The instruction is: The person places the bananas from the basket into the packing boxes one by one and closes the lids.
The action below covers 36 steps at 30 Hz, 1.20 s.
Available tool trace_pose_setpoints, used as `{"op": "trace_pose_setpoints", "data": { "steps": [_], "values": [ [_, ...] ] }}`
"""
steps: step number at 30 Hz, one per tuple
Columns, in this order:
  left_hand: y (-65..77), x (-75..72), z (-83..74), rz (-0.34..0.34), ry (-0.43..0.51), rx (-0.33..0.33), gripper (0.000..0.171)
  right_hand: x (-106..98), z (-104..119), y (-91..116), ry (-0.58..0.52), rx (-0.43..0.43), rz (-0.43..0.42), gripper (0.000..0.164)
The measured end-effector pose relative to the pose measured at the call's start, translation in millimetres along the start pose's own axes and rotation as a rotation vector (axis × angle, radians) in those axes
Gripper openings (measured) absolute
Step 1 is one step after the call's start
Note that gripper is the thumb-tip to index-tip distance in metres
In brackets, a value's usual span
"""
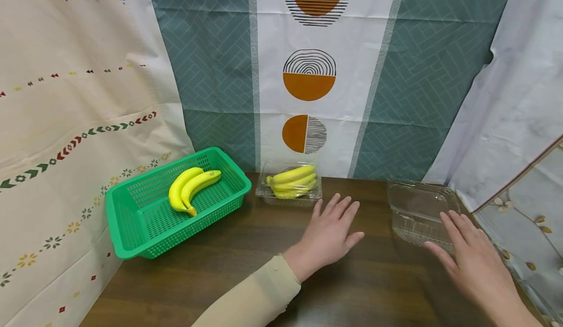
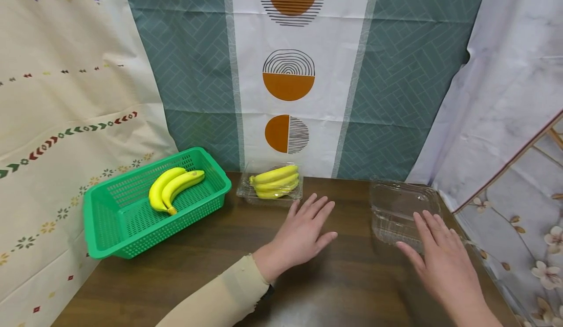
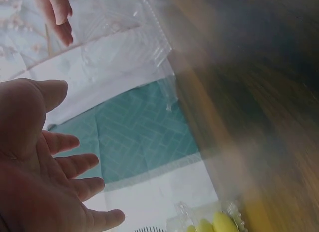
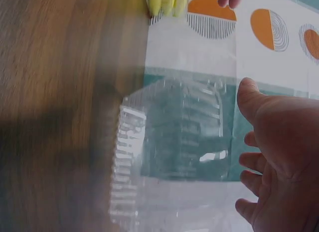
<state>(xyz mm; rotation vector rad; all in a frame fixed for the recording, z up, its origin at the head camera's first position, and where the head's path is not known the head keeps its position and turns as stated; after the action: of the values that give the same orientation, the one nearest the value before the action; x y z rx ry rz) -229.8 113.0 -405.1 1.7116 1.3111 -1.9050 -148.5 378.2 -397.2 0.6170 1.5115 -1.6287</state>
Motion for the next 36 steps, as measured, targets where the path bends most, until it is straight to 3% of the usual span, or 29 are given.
{"op": "trace_pose_setpoints", "data": {
  "steps": [7, 19, 36],
  "values": [
    [-6.9, 1.9, -16.5, -0.012, -0.002, 0.044, 0.071, -8.7, -16.9, 8.6, 0.03, 0.008, -0.049, 0.086],
    [-17.2, 6.7, -43.3, 0.007, -0.003, 0.092, 0.073, -17.6, -30.7, 13.8, 0.062, 0.041, -0.035, 0.084],
    [-26.9, 17.8, -71.0, 0.069, 0.017, 0.12, 0.073, -11.6, -45.7, 26.5, 0.101, 0.092, 0.02, 0.086]
  ]
}}
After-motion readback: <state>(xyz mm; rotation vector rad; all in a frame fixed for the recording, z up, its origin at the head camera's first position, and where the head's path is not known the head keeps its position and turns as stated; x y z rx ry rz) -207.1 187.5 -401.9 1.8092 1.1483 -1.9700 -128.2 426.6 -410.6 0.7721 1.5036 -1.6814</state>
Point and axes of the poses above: each hand's wrist, its own y-axis away from the middle knuckle, its own x-axis out of the palm, z = x × y, the point moved 8 cm from there along -y, towards the middle knuckle, and after that the axes turned 11 degrees about -z, right-handed, at the moved point
